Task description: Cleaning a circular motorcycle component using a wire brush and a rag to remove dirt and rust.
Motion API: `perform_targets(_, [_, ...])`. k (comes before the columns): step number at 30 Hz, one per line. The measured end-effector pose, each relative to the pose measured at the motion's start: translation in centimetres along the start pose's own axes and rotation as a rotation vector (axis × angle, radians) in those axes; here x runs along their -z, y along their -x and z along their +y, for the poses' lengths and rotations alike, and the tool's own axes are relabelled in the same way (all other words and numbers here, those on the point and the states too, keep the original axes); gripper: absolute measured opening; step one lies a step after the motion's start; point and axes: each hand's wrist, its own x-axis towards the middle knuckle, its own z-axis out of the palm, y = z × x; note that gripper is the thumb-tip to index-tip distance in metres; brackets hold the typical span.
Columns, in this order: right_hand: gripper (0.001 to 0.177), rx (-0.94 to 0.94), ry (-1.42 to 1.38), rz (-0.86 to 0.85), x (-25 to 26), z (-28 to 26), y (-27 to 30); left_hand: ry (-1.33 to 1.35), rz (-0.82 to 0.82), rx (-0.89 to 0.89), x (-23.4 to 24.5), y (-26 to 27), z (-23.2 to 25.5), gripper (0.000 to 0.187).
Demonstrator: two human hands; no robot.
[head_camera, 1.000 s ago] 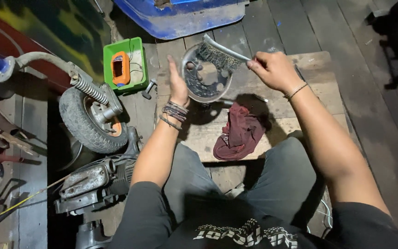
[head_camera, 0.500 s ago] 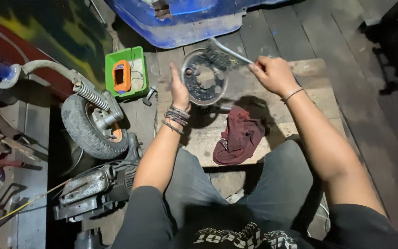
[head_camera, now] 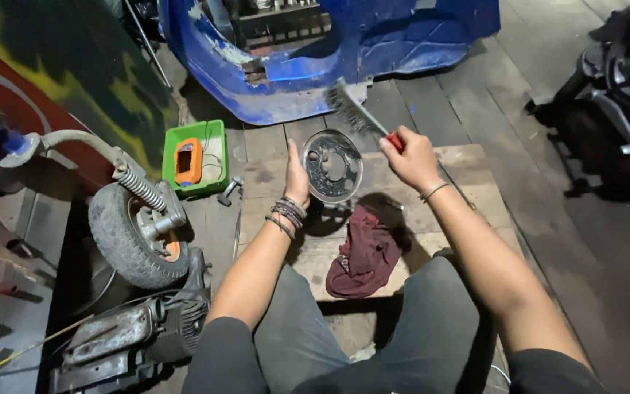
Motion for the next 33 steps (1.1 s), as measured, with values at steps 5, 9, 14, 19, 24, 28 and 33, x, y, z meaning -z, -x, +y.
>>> perform_targets(5, [0.033,0.184,0.193,-0.061,1.0,-3.0,0.8,0.021,-0.089,-0.001,-1.0,1.0,-1.1,0.086])
perform_targets(9, [0.029,0.246,0.302,-0.127,2.3,0.4,1.2,0.111,-0.084,-0.124,1.5,-1.5,3.2,0.081])
perform_targets(14, [0.035,0.175,0.260,-0.035,3.8,1.3,2.3,-0.015,0.007,-0.139,-2.0,6.7,8.3,0.097])
perform_targets(19, [0.029,0.256,0.155,0.026,3.2,-2.3,3.2,-0.278,-0.001,-0.133,-6.6,11.0,7.4,0.122])
perform_targets(24, [0.027,0.191,0.231,-0.040,3.8,-0.7,3.1,-0.149,-0.156,-0.224,-7.1,11.6,7.6,0.100])
perform_targets(28, [0.035,0.030,0.241,0.067,4.1,2.4,3.4,-0.358,-0.104,-0.491,-2.7,6.4,4.8,0.087])
perform_targets(33, [0.038,-0.057,0.230,0.037,5.0,1.5,4.4,-0.874,0.052,-0.277,-3.9,9.6,4.8,0.070])
